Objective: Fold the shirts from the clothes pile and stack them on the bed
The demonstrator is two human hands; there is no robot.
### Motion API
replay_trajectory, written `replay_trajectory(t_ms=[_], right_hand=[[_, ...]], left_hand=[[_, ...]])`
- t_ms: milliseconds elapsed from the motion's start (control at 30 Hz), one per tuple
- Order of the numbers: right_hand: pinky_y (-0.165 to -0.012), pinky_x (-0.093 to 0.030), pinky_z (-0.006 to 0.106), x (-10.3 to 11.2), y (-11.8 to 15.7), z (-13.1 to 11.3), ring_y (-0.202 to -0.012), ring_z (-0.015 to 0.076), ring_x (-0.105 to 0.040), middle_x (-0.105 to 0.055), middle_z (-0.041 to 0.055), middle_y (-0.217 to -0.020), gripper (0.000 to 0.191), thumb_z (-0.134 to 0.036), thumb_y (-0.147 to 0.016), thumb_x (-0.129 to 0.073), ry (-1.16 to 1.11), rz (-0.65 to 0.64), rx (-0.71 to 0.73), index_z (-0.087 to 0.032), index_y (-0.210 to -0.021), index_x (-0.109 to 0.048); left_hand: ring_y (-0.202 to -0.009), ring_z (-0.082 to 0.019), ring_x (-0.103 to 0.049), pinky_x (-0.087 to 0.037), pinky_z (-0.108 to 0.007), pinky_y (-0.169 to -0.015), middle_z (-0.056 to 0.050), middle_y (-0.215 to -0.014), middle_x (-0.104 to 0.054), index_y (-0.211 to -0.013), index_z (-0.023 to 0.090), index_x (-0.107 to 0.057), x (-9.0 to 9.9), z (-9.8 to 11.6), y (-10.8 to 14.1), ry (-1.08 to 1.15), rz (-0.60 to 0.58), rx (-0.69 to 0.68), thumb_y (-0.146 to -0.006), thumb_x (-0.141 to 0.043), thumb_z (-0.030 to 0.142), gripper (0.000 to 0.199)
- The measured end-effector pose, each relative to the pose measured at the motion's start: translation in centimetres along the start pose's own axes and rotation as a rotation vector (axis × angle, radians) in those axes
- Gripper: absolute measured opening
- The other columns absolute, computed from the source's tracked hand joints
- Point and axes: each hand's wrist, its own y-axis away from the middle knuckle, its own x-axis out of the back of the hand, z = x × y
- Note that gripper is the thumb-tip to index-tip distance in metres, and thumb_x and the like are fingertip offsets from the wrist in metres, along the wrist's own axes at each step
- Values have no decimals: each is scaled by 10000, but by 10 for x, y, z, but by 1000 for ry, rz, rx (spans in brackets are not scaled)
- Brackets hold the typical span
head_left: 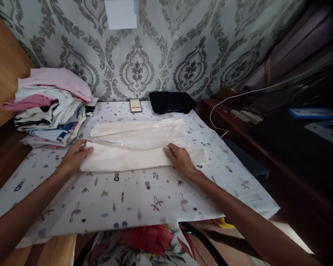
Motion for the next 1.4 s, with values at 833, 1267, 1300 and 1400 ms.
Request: replay_trajectory(t_ms=[833, 1267, 1300, 1400], right_hand=[[-573, -333, 286, -11, 4, 6, -592, 196, -573, -600, 25, -625, 275, -390, -950, -400, 113, 111, 24, -229, -753, -506], [-1220, -211, 512, -21, 4, -28, -1513, 261, -234, -312, 114, -1623, 518, -338, -1030, -315, 296, 6, 429, -167, -1509, -414], [-1232, -190, 501, -23, 3, -29, -1524, 248, -204, -281, 101, -1636, 547, -391, -1038, -304, 290, -66, 416, -178, -1537, -365], [-1246, -167, 467, -28, 3, -24, -1534, 232, -164, -228, 94, -1651, 629, -510, -1037, -265, 257, -208, 343, -176, -1569, -293]], left_hand=[[-824, -245, -653, -450, -317, -705, -39, -856, -708, -1118, 224, -573, -2, -9, -20, -683, 78, -262, -916, -398, 350, 295], [-1492, -316, -284, -264, -522, -1184, -209, -1582, -359, -1508, 89, -347, -61, 9, -34, -824, 42, -492, -996, -244, 365, 591], [-1497, -327, -273, -251, -550, -1183, -214, -1581, -359, -1503, 82, -365, -66, 5, -38, -852, 15, -442, -993, -241, 367, 597], [-1483, -340, -304, -254, -570, -1175, -226, -1562, -386, -1478, 50, -417, -73, -6, -46, -904, -44, -349, -995, -219, 398, 628]])
